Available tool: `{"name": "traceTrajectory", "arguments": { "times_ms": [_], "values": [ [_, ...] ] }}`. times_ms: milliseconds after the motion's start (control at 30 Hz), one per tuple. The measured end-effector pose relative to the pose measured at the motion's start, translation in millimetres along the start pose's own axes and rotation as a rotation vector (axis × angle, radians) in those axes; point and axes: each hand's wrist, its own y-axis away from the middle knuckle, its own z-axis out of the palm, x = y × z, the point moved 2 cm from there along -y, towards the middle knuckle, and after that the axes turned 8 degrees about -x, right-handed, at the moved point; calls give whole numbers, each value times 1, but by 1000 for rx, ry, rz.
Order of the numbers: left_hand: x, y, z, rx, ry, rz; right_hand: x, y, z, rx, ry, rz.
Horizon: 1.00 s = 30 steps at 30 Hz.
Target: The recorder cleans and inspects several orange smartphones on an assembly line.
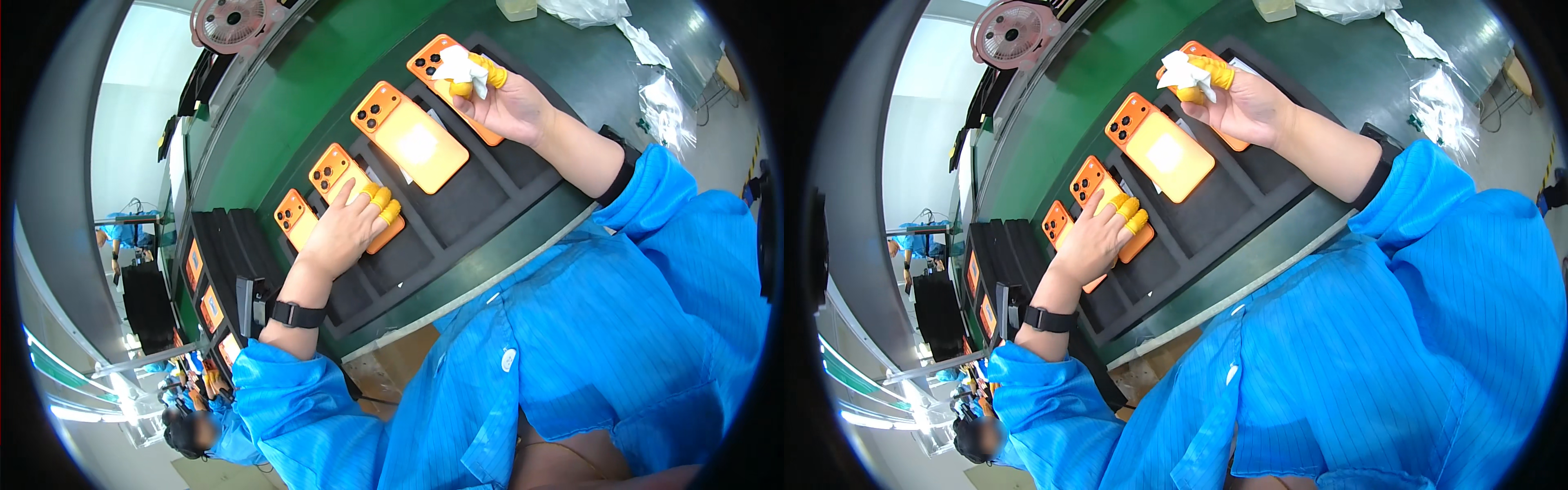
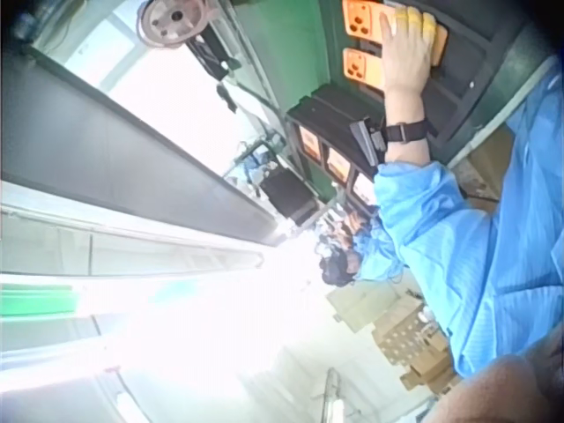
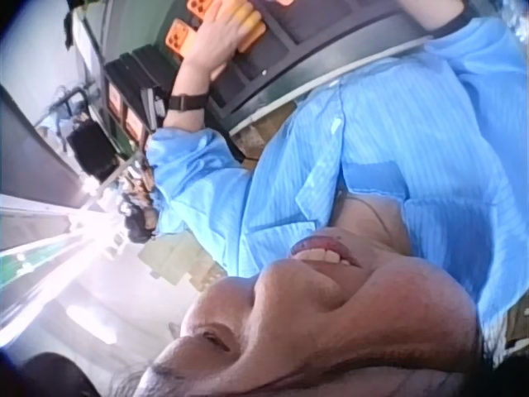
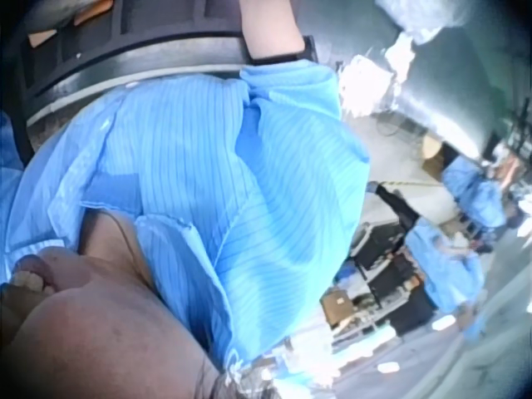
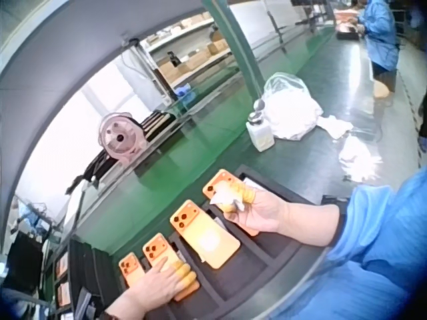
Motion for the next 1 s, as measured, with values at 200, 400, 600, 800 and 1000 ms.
{"name": "traceTrajectory", "arguments": {
  "times_ms": [200,400,600,800,1000],
  "values": [
    [-5,17,-10,147,69,-98,4,0,7,65,143,-29],
    [-9,42,-25,1057,766,-610,10,-3,39,216,797,50],
    [14,31,-52,1229,926,-691,26,-7,101,-159,1386,-289],
    [16,18,-42,1194,825,-721,39,-2,117,-111,1446,-344],
    [28,7,-49,1278,856,-672,71,0,115,-237,1584,-438]
  ]
}}
